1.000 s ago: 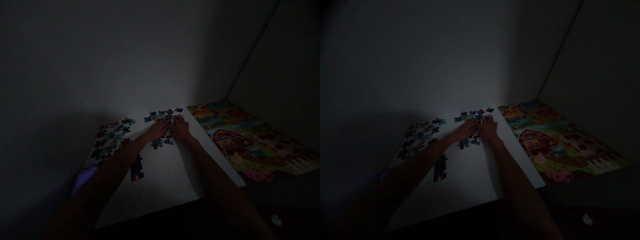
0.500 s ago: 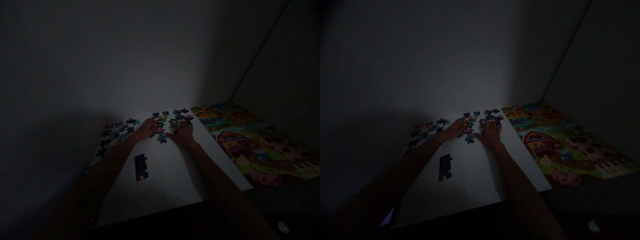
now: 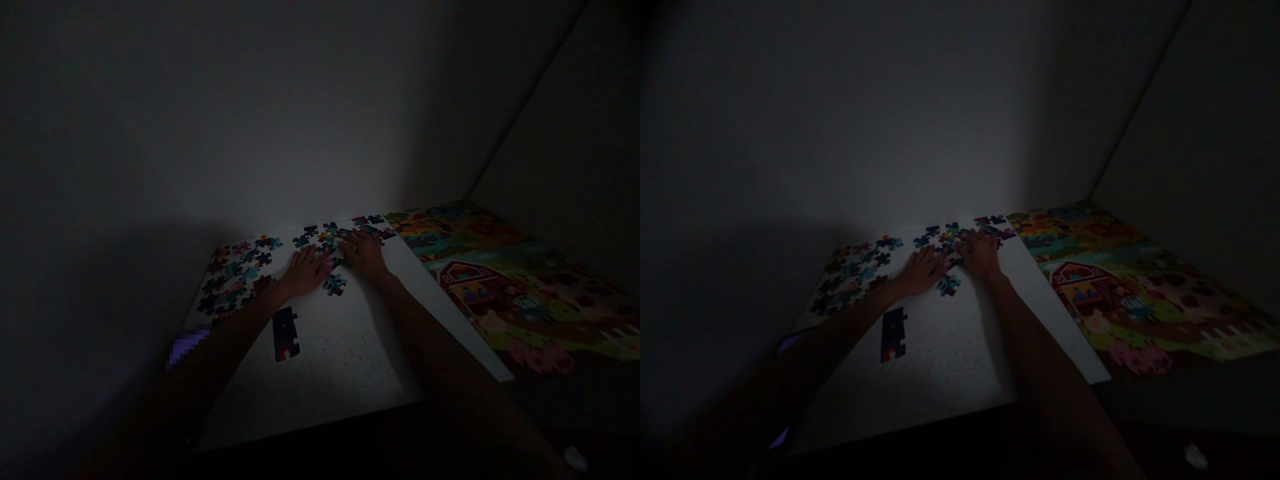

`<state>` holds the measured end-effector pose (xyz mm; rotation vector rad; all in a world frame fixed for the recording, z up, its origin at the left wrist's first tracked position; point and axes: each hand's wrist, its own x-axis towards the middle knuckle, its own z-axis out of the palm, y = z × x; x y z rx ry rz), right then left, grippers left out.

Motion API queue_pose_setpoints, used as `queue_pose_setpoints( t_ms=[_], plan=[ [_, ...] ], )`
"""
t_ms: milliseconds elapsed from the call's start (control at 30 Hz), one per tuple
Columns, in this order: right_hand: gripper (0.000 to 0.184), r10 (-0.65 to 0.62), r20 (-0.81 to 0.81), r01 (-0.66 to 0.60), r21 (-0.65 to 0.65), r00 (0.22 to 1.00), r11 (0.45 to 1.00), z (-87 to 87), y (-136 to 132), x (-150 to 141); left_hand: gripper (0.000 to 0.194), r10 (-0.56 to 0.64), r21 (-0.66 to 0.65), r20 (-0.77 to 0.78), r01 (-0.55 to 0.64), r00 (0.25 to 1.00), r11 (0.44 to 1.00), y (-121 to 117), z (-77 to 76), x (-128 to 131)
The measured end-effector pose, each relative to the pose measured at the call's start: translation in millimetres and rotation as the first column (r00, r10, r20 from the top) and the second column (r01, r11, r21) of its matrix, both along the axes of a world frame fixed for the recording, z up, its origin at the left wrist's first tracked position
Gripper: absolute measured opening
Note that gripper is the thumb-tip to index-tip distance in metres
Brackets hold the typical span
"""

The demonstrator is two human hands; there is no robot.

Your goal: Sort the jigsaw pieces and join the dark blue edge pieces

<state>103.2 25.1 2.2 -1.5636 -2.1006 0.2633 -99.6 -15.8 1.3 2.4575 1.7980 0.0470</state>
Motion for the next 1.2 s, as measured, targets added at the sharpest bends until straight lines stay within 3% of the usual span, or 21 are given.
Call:
queue_pose_setpoints(
  t_ms=[67, 133, 233, 367, 467, 633, 800, 900, 967, 1067, 1200],
  plan=[
    [0.049, -0.235, 0.002, 0.235, -0.020, 0.972, 0.972, -0.9, 3, 9, 0.062, 0.056, -0.009, 0.004, -0.056, 0.998, 0.998, 5, 4.0, 0],
    [0.057, -0.338, 0.047, 0.341, -0.077, 0.940, 0.937, -2.6, 5, 15, 0.063, 0.109, -0.014, 0.013, -0.109, 0.994, 0.994, 9, 6.8, -1],
    [0.065, -0.168, 0.090, 0.178, -0.119, 0.982, 0.977, -4.9, 7, 17, 0.064, 0.163, -0.026, 0.025, -0.162, 0.986, 0.986, 12, 7.9, -5],
    [0.050, 0.079, -0.006, -0.079, -0.052, 0.997, 0.995, -4.2, 9, 16, 0.064, 0.239, -0.028, 0.056, -0.238, 0.969, 0.971, 15, 5.0, -15],
    [0.040, 0.111, -0.124, -0.105, 0.057, 0.986, 0.993, -3.6, 11, 19, 0.057, 0.277, 0.005, 0.113, -0.279, 0.954, 0.960, 17, 1.4, -19],
    [0.035, 0.028, -0.217, -0.003, 0.114, 0.976, 0.993, -8.3, 2, 21, 0.043, 0.326, 0.116, 0.267, -0.366, 0.907, 0.923, 16, 6.0, -13],
    [0.046, 0.257, -0.073, -0.251, 0.089, 0.964, 0.964, -16.3, -38, 12, 0.041, 0.314, 0.180, 0.449, -0.430, 0.836, 0.885, 3, 36.1, -8],
    [0.054, 0.321, 0.026, -0.322, 0.037, 0.947, 0.946, -19.8, -61, 8, 0.042, 0.277, 0.181, 0.520, -0.421, 0.808, 0.889, -34, 50.3, -6],
    [0.054, 0.209, 0.043, -0.210, 0.025, 0.977, 0.977, -19.8, -70, 6, 0.038, 0.255, 0.189, 0.542, -0.412, 0.801, 0.891, -76, 50.3, -4],
    [0.050, -0.042, 0.039, 0.042, 0.011, 0.998, 0.999, -15.6, -75, 4, 0.039, 0.241, 0.236, 0.556, -0.430, 0.795, 0.871, -151, 35.4, -1],
    [0.042, -0.135, 0.043, 0.134, 0.018, 0.990, 0.991, -6.8, -82, 4, 0.039, 0.283, 0.289, 0.546, -0.494, 0.789, 0.820, -226, 6.6, -1]
  ],
)
